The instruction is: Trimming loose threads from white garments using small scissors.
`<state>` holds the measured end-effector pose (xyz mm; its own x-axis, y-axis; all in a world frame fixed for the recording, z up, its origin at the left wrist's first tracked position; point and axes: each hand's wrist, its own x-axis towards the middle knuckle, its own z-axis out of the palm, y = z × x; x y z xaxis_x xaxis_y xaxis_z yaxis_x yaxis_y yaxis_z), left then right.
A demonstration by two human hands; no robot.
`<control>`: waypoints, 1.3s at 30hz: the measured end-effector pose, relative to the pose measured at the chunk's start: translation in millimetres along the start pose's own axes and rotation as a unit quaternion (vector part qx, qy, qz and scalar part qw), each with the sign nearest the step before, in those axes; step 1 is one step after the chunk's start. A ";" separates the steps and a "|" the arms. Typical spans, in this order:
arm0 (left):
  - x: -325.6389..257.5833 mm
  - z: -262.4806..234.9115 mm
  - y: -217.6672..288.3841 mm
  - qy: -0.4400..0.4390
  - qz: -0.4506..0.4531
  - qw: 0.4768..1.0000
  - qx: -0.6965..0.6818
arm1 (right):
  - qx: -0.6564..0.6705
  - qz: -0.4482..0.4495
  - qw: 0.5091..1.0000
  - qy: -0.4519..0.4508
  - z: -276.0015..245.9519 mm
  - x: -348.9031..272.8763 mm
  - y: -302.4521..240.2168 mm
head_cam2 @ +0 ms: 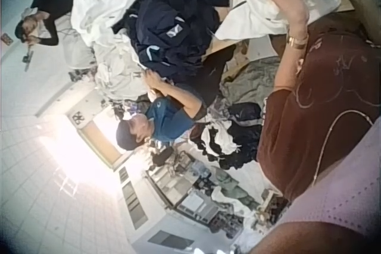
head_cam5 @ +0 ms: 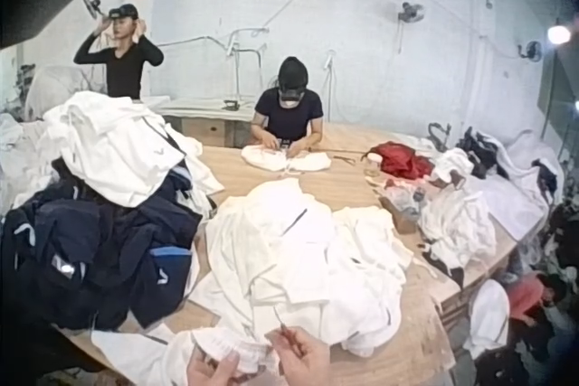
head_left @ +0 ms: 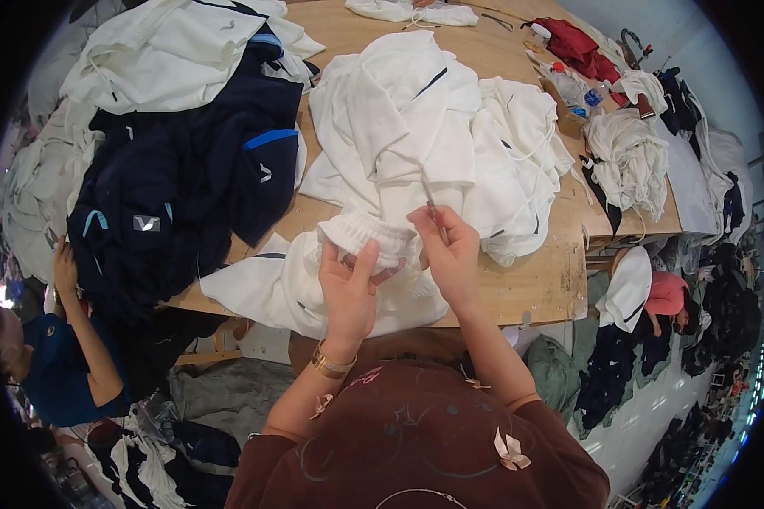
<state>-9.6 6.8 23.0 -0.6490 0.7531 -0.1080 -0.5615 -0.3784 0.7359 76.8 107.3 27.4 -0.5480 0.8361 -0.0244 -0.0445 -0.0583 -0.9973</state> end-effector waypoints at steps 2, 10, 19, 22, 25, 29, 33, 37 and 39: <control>0.1 -1.1 -0.9 -0.001 0.001 1.000 0.002 | 0.000 -0.010 1.000 -0.014 6.6 -4.8 -7.3; -0.3 -6.4 -9.0 0.012 0.066 0.994 0.092 | -0.145 -0.129 0.980 -0.036 6.7 -7.2 1.4; 0.3 -3.3 -5.1 0.014 0.033 0.998 0.057 | -0.053 0.004 0.997 -0.064 1.0 -5.7 -4.6; 1.1 -6.0 -10.1 0.014 0.076 0.992 0.103 | -0.040 -0.091 0.994 -0.045 4.6 -7.7 2.4; -0.4 -3.3 -10.1 0.013 0.078 0.990 0.114 | -0.189 -0.144 0.970 -0.047 1.6 -8.5 0.9; 1.5 -1.7 -9.0 0.015 0.059 0.994 0.090 | -0.194 -0.181 0.963 -0.038 3.6 -8.8 1.7; 2.3 -1.4 -6.2 0.044 -0.022 0.999 -0.001 | 0.012 0.021 0.999 -0.044 2.3 -6.5 0.3; 2.7 -2.9 -9.5 0.051 -0.009 0.999 0.001 | -0.002 0.007 1.000 -0.013 3.9 -12.6 -1.9; 2.0 -1.8 -9.4 0.050 -0.005 0.999 0.011 | -0.052 -0.046 0.998 -0.007 7.3 -15.0 -0.5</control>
<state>-6.5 10.9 14.8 -0.6925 0.6982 -0.1815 -0.5573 -0.3580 0.7491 79.0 90.8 28.9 -0.5568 0.8279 0.0677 -0.0091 0.0754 -0.9971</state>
